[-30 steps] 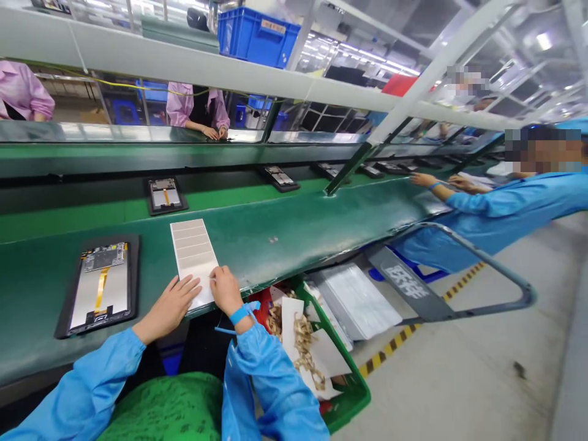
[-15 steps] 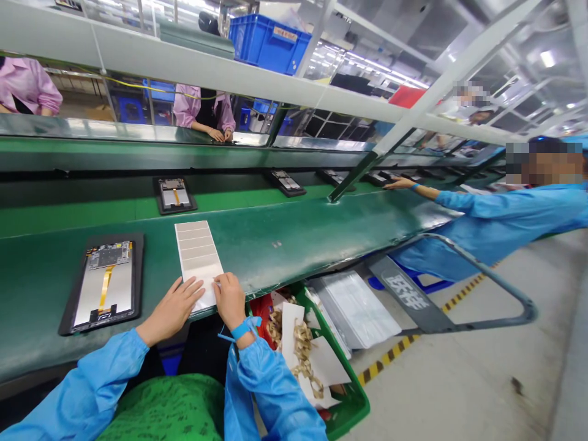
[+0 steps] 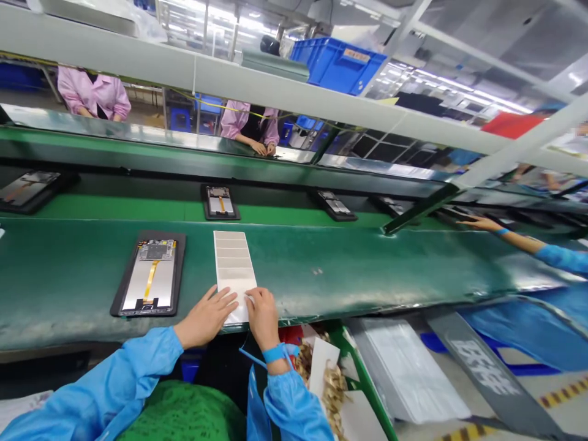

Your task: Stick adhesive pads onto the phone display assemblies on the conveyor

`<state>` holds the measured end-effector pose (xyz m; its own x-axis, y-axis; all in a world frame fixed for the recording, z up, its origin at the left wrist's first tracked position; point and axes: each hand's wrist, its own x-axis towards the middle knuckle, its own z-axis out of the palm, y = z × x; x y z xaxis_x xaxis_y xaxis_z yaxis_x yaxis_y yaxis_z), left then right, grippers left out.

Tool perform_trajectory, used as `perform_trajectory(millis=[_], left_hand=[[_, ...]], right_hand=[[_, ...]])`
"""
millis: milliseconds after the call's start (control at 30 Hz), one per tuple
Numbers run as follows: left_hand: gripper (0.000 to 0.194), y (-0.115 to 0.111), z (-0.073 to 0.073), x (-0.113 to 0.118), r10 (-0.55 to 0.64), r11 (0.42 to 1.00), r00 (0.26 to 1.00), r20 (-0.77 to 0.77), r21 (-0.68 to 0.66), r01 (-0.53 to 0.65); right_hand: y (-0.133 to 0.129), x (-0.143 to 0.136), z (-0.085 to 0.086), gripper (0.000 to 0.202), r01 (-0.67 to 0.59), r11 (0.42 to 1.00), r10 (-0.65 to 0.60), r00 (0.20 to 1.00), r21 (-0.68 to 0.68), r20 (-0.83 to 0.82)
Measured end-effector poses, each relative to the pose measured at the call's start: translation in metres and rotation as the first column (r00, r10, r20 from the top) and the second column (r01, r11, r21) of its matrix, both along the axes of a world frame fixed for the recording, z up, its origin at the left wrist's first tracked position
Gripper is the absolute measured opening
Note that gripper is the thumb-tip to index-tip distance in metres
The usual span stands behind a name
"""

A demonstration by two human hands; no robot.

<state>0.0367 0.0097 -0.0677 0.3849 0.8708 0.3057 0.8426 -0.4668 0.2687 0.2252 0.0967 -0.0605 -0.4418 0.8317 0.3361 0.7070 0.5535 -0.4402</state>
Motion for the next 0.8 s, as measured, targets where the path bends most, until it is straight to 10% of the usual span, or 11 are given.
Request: perform_trajectory(millis=[267, 433, 600, 800], left_hand=[[0.044, 0.004, 0.002, 0.001, 0.001, 1.000, 0.999, 0.054, -0.017, 0.000], [0.047, -0.021, 0.031, -0.011, 0.002, 1.000, 0.993, 0.120, 0.017, -0.004], [0.038, -0.083, 0.057, -0.081, 0.136, 0.988, 0.979, 0.154, 0.051, -0.145], [0.043, -0.098, 0.040, -0.176, 0.453, 0.874, 0.880, 0.144, 0.123, -0.470]], right_hand=[[-0.005, -0.007, 0.033, 0.023, 0.125, 0.992, -0.128, 0.940, -0.031, -0.317], [-0.015, -0.090, 0.076, 0.022, -0.220, 0.922, 0.008, 0.834, -0.319, -0.551], [-0.009, -0.208, 0.071, 0.013, -0.389, 0.843, 0.188, 0.860, -0.371, -0.474], [0.005, -0.275, 0.040, 0.018, -0.416, 0.840, 0.291, 0.887, -0.348, -0.359]])
